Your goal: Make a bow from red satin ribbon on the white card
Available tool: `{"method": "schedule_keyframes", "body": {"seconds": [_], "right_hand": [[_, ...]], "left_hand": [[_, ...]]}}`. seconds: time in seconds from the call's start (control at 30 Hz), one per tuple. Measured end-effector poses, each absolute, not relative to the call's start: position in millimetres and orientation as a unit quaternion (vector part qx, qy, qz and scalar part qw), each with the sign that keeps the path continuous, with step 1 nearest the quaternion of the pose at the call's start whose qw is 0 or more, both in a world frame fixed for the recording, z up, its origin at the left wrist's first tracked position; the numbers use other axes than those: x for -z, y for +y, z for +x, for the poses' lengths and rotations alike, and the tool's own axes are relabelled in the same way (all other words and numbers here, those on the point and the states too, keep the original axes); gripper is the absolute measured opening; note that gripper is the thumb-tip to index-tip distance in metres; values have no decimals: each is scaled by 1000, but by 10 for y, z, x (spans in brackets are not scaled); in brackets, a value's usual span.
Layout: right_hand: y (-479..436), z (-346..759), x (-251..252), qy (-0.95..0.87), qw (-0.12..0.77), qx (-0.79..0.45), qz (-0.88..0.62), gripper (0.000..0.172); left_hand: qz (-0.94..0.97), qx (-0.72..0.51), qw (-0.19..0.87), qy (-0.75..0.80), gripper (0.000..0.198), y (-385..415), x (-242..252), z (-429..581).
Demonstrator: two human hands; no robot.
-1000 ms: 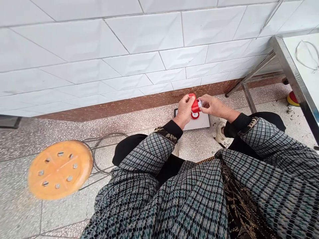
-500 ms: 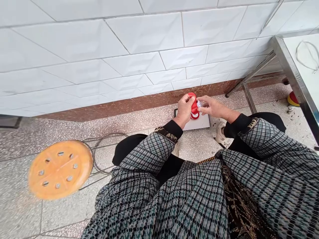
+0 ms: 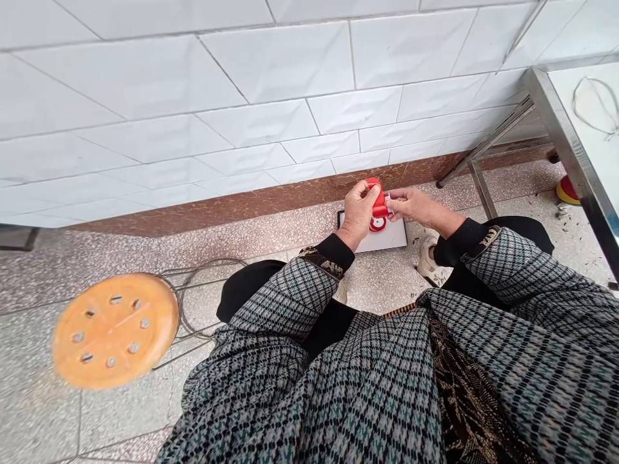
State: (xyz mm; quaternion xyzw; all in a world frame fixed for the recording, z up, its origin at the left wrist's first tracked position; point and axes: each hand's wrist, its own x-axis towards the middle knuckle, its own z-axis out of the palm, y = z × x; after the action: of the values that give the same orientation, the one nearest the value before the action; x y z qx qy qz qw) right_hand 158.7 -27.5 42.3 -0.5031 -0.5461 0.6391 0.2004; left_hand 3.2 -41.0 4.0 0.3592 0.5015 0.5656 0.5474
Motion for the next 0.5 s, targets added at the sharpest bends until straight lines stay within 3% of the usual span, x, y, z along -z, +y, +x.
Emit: {"method": "schedule_keyframes", "body": {"seconds": [0.1, 0.5], "right_hand": [[-261, 1609, -430, -596, 201, -593, -502, 5], [-253, 1673, -386, -776, 199, -415, -431, 36]], "left_hand": [[339, -556, 570, 502, 5, -406, -83, 22], [286, -537, 628, 486, 9, -397, -78, -55]]}}
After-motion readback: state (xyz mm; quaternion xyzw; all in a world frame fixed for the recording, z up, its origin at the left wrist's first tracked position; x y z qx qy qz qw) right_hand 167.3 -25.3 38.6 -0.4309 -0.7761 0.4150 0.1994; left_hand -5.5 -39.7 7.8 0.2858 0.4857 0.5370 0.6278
